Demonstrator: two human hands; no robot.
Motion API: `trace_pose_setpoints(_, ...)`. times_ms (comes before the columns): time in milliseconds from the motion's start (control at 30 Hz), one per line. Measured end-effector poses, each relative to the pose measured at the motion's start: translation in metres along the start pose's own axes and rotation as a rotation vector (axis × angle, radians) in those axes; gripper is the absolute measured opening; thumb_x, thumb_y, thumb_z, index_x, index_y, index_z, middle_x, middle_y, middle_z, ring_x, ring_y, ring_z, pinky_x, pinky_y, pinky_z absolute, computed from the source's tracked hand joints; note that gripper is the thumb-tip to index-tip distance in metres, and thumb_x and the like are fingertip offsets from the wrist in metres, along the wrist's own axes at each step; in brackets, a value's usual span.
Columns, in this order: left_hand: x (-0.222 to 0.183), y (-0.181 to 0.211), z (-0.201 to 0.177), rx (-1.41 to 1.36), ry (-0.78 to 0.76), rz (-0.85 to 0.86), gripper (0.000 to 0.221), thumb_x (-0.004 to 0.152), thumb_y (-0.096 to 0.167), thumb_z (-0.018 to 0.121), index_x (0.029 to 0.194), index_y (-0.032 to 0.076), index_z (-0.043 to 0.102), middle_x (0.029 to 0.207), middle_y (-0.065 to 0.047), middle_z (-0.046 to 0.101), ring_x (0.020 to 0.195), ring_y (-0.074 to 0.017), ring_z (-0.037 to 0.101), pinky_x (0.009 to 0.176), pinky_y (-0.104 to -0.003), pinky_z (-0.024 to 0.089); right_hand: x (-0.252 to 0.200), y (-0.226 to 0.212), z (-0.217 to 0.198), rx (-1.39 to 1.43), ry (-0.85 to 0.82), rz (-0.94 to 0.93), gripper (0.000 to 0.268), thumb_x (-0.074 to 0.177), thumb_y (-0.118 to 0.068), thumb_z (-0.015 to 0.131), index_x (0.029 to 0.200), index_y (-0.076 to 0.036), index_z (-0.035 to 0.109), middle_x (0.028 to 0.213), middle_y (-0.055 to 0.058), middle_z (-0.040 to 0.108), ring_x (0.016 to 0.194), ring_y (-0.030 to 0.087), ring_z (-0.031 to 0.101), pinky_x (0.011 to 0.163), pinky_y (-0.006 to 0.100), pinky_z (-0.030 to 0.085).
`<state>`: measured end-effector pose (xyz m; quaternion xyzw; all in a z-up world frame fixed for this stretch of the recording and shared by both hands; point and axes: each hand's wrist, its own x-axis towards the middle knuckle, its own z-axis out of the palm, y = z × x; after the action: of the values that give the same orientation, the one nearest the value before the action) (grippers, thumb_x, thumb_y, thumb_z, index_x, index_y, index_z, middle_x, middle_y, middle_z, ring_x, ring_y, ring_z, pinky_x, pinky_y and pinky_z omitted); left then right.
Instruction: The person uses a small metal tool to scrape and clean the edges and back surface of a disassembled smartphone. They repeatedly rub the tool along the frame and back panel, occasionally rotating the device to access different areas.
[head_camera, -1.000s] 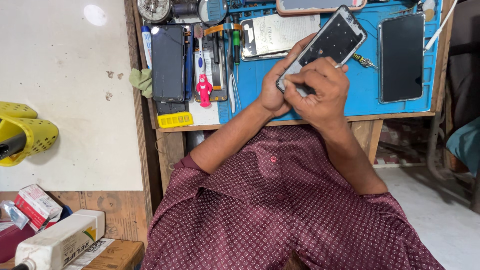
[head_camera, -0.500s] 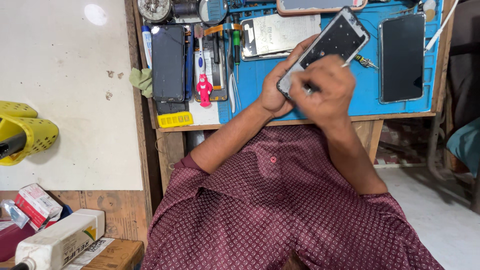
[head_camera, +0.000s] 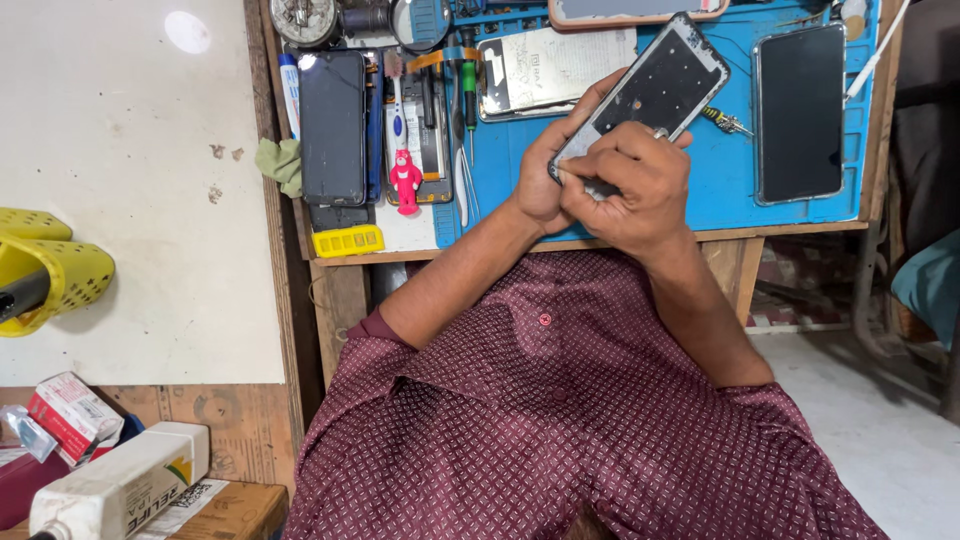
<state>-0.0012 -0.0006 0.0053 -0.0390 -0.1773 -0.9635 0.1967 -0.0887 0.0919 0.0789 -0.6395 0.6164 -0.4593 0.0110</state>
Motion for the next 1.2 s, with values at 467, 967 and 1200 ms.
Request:
trace_pose_setpoints(467, -0.002, 0.001, -0.001, 0.007, -0.020, -0.008, 0.058, 0.115, 0.032, 0.029, 0.169, 0.012, 0.025, 0.157, -0.019, 0.044, 0.143, -0.0301, 0.048, 0.127, -0.040, 0.035, 0.002, 0.003, -0.006, 0.021, -0.083, -0.022, 0.016, 0.079, -0.006, 0.084, 0.094, -0.006, 0.080, 0.089, 0.005, 0.067, 0.077, 0.018, 0.066, 0.064, 0.032, 0.050)
trace_pose_setpoints(967, 0.000, -0.006, -0.009, -0.067, -0.053, 0.011, 0.052, 0.118, 0.028, 0.035, 0.166, 0.008, 0.028, 0.145, -0.020, 0.053, 0.133, -0.0281, 0.055, 0.121, -0.039, 0.043, 0.003, 0.006, -0.007, -0.056, 0.117, 0.128, 0.013, 0.088, -0.005, 0.084, 0.099, -0.002, 0.078, 0.095, 0.009, 0.066, 0.078, 0.016, 0.066, 0.065, 0.028, 0.051)
trace_pose_setpoints(1200, 0.000, -0.005, -0.004, -0.065, -0.020, -0.004, 0.059, 0.113, 0.030, 0.038, 0.167, 0.008, 0.027, 0.144, -0.019, 0.054, 0.133, -0.0275, 0.055, 0.123, -0.040, 0.044, 0.003, 0.009, -0.013, 0.016, 0.141, 0.156, 0.012, 0.091, -0.006, 0.084, 0.099, 0.001, 0.078, 0.093, 0.009, 0.065, 0.073, 0.013, 0.062, 0.060, 0.024, 0.046)
